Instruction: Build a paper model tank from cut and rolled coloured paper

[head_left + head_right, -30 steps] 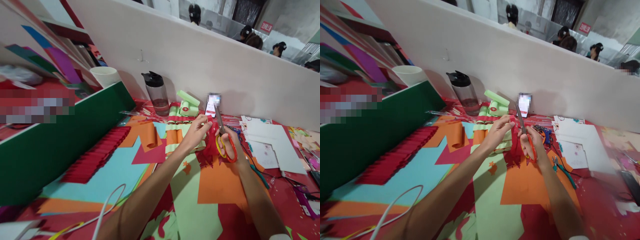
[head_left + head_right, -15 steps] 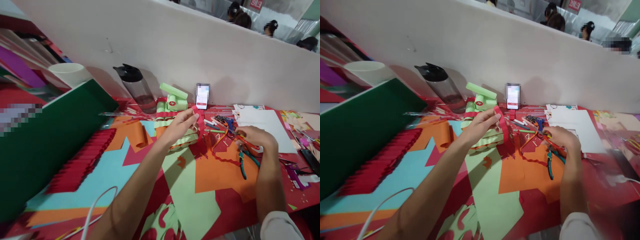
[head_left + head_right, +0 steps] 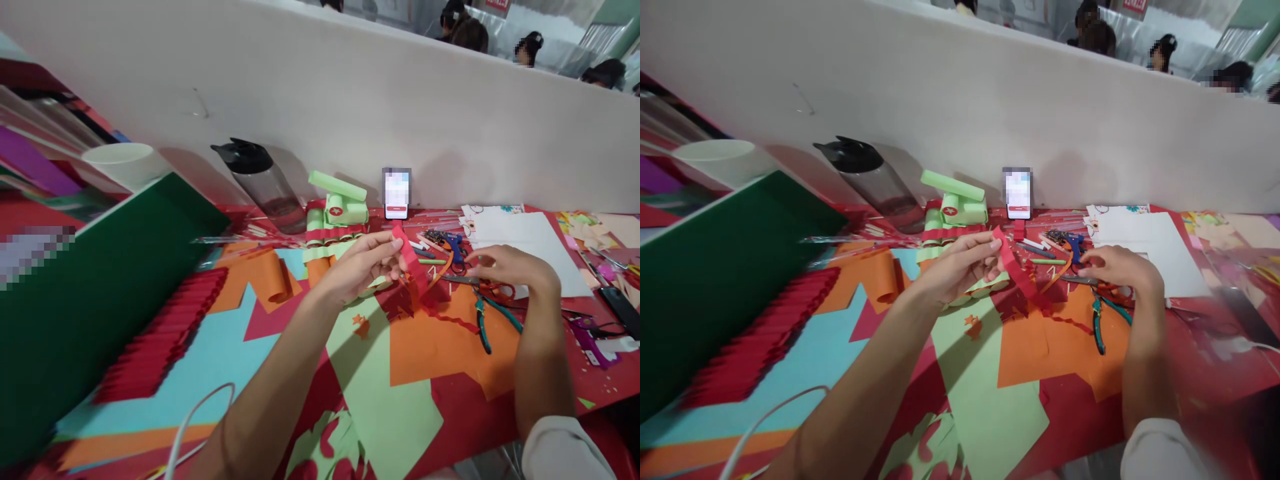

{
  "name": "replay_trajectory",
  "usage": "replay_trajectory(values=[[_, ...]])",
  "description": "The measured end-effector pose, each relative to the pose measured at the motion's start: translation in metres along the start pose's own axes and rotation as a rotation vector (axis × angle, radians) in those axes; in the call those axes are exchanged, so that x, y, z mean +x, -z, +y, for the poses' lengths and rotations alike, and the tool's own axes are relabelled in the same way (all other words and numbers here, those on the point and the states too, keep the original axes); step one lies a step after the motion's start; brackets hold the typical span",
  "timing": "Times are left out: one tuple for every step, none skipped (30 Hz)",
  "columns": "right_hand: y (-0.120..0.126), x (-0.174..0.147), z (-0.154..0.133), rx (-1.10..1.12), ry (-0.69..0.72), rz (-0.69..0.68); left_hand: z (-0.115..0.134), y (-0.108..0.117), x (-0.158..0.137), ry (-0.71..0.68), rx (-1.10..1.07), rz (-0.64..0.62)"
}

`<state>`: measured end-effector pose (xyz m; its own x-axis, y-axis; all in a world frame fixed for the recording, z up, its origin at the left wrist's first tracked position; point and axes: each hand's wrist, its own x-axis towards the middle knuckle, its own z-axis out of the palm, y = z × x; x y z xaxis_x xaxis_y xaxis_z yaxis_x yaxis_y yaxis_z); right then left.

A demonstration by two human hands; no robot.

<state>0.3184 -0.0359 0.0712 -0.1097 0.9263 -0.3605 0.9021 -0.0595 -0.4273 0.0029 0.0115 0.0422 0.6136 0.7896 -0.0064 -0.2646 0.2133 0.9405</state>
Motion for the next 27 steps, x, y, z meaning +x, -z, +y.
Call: replay_trajectory(values=[[-0.002,-0.002,-0.013,0.081,0.111,0.031,-0.002,-0.002,0.000,-0.004,0.027,0.009],[-0.005,-0.002,-0.027,0.201,0.226,0.048,-0.003,-0.005,0.001,-0.016,0.068,0.021],[-0.010,-0.001,-0.041,0.331,0.332,0.046,-0.005,-0.007,0.001,-0.031,0.125,0.031],[-0.016,0.002,-0.053,0.450,0.416,0.052,-0.006,-0.009,0.002,-0.050,0.195,0.043],[-0.023,0.007,-0.065,0.538,0.469,0.082,-0.008,-0.011,0.002,-0.071,0.271,0.056],[-0.030,0.012,-0.074,0.592,0.492,0.148,-0.009,-0.012,0.003,-0.091,0.345,0.066],[-0.037,0.018,-0.081,0.626,0.506,0.215,-0.010,-0.012,0.004,-0.109,0.410,0.077],[-0.044,0.024,-0.086,0.645,0.522,0.276,-0.011,-0.012,0.004,-0.125,0.463,0.086],[-0.050,0.030,-0.089,0.654,0.535,0.318,-0.012,-0.012,0.005,-0.139,0.509,0.096],[-0.055,0.035,-0.090,0.666,0.542,0.341,-0.012,-0.011,0.005,-0.152,0.552,0.108],[-0.058,0.039,-0.090,0.677,0.545,0.361,-0.013,-0.010,0.006,-0.162,0.599,0.120],[-0.061,0.042,-0.089,0.688,0.544,0.369,-0.013,-0.010,0.006,-0.173,0.648,0.134],[-0.062,0.044,-0.087,0.703,0.540,0.371,-0.013,-0.009,0.006,-0.184,0.696,0.150],[-0.063,0.045,-0.086,0.719,0.536,0.369,-0.012,-0.009,0.005,-0.195,0.737,0.165],[-0.063,0.046,-0.085,0.736,0.530,0.362,-0.012,-0.009,0.005,-0.206,0.767,0.179],[-0.063,0.046,-0.085,0.752,0.525,0.354,-0.013,-0.009,0.005,-0.218,0.788,0.195],[-0.064,0.046,-0.084,0.765,0.521,0.347,-0.013,-0.009,0.005,-0.230,0.797,0.211],[-0.064,0.046,-0.085,0.774,0.518,0.345,-0.013,-0.010,0.005,-0.244,0.798,0.227],[-0.064,0.046,-0.085,0.780,0.518,0.346,-0.014,-0.010,0.005,-0.258,0.791,0.242],[-0.065,0.047,-0.086,0.784,0.520,0.351,-0.014,-0.011,0.006,-0.274,0.780,0.255],[-0.066,0.047,-0.086,0.792,0.522,0.357,-0.015,-0.011,0.006,-0.289,0.766,0.266],[-0.067,0.048,-0.087,0.807,0.522,0.360,-0.015,-0.011,0.007,-0.305,0.753,0.274],[-0.069,0.049,-0.087,0.829,0.519,0.358,-0.016,-0.011,0.008,-0.320,0.742,0.281],[-0.070,0.050,-0.088,0.856,0.512,0.355,-0.016,-0.011,0.009,-0.334,0.733,0.288],[-0.071,0.051,-0.089,0.886,0.502,0.350,-0.017,-0.011,0.009,-0.349,0.728,0.297],[-0.072,0.052,-0.089,0.915,0.492,0.346,-0.018,-0.010,0.010,-0.367,0.725,0.308],[-0.073,0.052,-0.090,0.939,0.482,0.346,-0.018,-0.009,0.010,-0.386,0.725,0.322]])
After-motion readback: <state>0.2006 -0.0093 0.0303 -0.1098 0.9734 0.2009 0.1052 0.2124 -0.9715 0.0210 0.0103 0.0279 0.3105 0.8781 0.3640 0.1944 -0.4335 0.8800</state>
